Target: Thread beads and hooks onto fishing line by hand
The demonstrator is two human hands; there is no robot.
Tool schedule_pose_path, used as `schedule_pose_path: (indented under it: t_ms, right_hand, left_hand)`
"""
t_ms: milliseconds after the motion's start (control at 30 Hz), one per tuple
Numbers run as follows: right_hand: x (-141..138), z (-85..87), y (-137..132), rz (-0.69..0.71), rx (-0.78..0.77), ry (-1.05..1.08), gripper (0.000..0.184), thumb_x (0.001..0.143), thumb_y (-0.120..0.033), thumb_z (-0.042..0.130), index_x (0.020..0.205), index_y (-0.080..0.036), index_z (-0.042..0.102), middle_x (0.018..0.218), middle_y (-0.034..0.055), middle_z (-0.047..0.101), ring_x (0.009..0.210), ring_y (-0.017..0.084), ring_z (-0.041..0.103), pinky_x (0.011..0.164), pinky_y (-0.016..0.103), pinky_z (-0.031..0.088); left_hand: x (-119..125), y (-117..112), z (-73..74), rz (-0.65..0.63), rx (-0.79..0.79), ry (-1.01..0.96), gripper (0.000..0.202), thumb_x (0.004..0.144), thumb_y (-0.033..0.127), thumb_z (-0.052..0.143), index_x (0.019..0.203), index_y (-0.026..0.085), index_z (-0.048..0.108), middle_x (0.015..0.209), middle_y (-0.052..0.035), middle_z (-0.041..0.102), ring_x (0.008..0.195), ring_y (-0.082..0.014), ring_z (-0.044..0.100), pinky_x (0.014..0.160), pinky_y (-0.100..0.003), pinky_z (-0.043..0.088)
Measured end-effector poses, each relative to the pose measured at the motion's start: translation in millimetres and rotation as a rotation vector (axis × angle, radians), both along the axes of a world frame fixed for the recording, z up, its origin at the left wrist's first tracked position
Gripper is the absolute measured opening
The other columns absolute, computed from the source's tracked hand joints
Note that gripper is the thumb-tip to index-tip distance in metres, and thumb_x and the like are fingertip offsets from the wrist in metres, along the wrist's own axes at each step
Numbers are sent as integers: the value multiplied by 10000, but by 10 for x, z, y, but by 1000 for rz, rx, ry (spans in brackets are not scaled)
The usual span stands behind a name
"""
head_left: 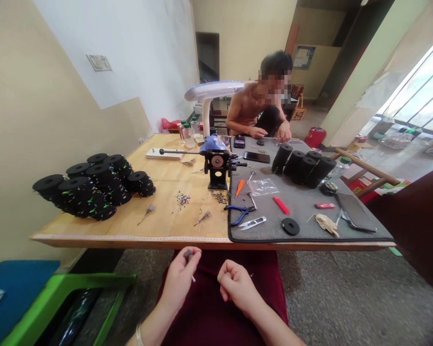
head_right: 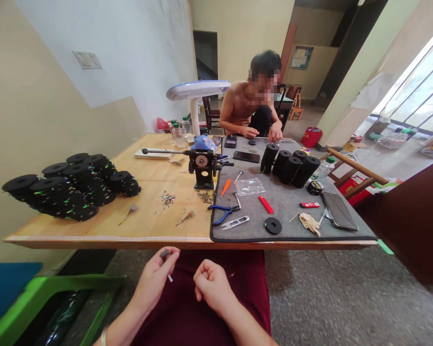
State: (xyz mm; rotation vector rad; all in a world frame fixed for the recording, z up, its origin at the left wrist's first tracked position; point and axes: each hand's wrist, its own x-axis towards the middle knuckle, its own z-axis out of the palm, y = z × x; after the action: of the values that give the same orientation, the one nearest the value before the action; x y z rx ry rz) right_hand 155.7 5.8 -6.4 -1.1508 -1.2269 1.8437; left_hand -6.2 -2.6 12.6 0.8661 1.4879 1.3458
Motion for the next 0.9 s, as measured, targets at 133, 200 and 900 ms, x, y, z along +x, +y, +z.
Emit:
schedule_pose_path:
  t_ms: [133, 200, 900]
  right_hand:
    - [23, 20, 4, -23, 5, 3, 171, 760, -330, 548, 695, -198, 462, 367, -94, 488, 321, 48, 318, 401, 176, 219]
    - [16, 55, 4, -29, -17, 3, 235, 755, -396, 568, 696, -199, 454, 381, -82, 512, 326, 50, 331, 397, 179, 214]
    - [17, 103, -1, 129, -62, -14, 298, 742, -455, 599, 744, -177, 492, 520, -23, 623, 359, 57, 432, 363, 167, 252]
  left_hand:
    - [-156, 16, -4, -14, -82, -128, 331, 646, 424, 713, 801, 145, 623, 519, 100, 379, 438, -53, 285, 425, -179, 214]
    - [-173, -28, 4, -124, -156, -128, 317, 627, 402, 728, 777, 137, 641, 542, 86, 424, 435, -46, 281, 425, -184, 196]
    - [-88, -9, 199, -375, -34, 264, 294, 737, 432, 644, 624, 161, 643, 558, 19, 534, 563, -133, 424, 556, -238, 328]
